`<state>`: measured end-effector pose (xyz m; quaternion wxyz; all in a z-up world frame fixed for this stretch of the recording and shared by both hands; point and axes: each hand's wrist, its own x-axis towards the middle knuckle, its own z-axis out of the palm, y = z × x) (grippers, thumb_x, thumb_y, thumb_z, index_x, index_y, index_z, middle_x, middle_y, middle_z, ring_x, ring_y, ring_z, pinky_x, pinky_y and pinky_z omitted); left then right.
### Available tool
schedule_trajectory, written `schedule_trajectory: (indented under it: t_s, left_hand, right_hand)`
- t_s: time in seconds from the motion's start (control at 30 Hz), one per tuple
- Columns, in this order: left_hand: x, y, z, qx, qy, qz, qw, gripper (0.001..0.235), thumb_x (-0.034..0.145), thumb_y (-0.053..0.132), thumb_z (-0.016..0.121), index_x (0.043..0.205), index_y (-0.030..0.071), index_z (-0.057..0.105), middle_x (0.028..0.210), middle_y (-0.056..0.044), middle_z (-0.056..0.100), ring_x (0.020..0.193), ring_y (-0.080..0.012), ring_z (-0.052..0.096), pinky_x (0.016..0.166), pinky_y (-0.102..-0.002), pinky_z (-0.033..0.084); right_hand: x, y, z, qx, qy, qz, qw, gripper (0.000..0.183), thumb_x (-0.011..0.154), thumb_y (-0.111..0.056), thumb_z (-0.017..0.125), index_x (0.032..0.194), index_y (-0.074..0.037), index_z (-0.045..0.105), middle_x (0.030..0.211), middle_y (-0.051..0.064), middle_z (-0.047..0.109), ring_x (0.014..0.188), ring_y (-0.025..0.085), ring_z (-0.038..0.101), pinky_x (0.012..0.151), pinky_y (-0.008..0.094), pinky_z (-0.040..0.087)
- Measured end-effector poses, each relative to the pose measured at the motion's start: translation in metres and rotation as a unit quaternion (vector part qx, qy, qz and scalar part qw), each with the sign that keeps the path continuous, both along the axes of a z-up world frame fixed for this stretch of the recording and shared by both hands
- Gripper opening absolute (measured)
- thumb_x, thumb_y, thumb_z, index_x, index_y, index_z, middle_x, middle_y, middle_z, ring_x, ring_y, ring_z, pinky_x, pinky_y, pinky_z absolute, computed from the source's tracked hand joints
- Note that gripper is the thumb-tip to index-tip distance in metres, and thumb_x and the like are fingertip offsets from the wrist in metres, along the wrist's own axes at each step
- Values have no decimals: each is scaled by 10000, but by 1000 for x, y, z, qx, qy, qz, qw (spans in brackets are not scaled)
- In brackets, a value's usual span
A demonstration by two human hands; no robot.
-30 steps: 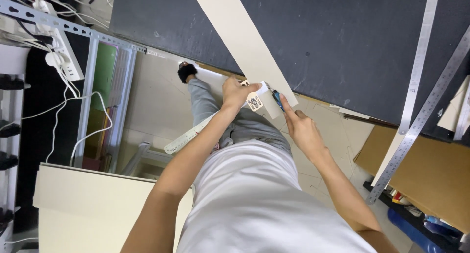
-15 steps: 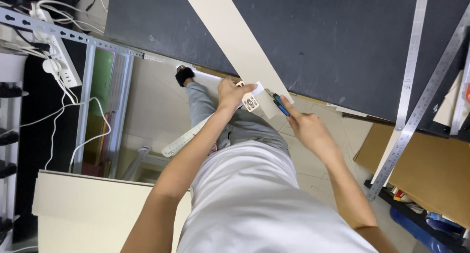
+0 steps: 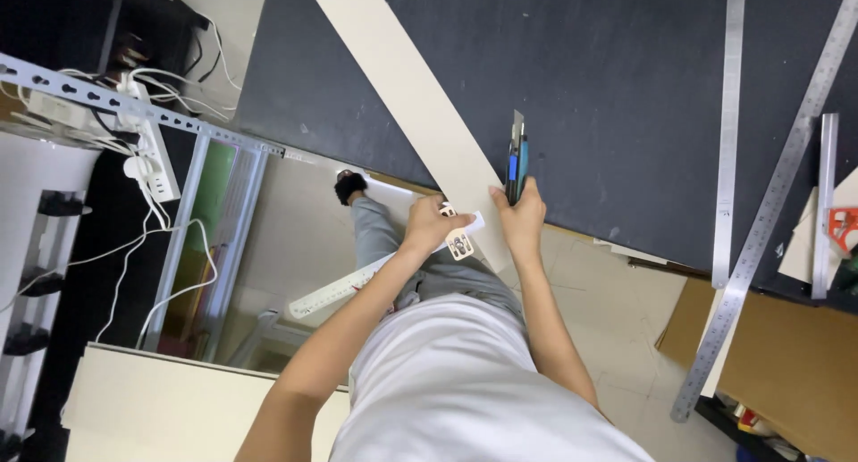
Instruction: Using a utility knife and a metal ruler to precisely cut thin strips of material on a workbench.
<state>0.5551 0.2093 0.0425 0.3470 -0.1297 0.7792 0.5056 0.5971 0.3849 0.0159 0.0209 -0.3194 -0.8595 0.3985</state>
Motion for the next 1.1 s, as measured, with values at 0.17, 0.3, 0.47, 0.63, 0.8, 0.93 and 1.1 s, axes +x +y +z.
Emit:
schedule_trajectory:
  t_s: [0.17,0.3,0.47,0.63,0.8,0.93,1.1]
  left_hand:
    - [15,11,13,22,43,-121,992,542,619,281,889,1075,26,746,931,-196,757,999,-368,716,808,-413,556]
    - [1,7,12,24,64,-172,983,678,621,351,897,1202,49,719,1058,-238,737,1105,-389,676,931,-439,542]
    - [-30,-5,75,45,88,-161,982,621,646,298,880,1199,61,723,951,-175,765,996,-347,714,875,-398,554]
    - [-51,8,97,73,121,-140,980,488,660,252,856,1130,176,753,819,-19,792,846,-221,752,807,-305,563]
    - [-121,49,147,118,359,37,925,122,806,125,789,920,165,801,827,-66,775,812,-202,715,762,-333,549]
    - [-182,90,154,206,292,162,920,78,872,143,754,946,130,774,774,-1,675,665,-75,589,483,-187,544]
    - [-203,146,117,293,50,235,926,362,958,301,670,1226,62,618,1069,-82,550,855,-191,643,596,-265,640]
  right_hand:
    - [56,34,-2,-78,72,-127,986,394,746,-174,911,994,-87,619,833,101,703,807,265,680,734,366,520]
    - [101,58,21,-119,98,-237,959,392,769,-119,897,990,-90,574,790,41,694,707,140,639,691,273,517]
    - [86,69,-19,-76,122,-253,957,390,808,-94,865,1050,-55,563,840,85,702,773,183,668,761,323,522]
    - [18,47,-8,12,110,-202,973,354,802,-112,847,1054,-39,610,856,145,739,854,328,732,767,444,550]
    - [6,16,77,-37,160,-131,978,252,822,-125,826,1025,-57,692,971,139,737,984,357,702,874,447,521]
    - [15,2,151,-246,240,-122,931,186,830,-81,771,993,-15,707,1179,165,712,1273,386,573,1076,513,421]
    - [11,28,94,-24,90,-171,981,210,658,-75,856,807,-64,709,709,142,691,717,319,676,656,399,486]
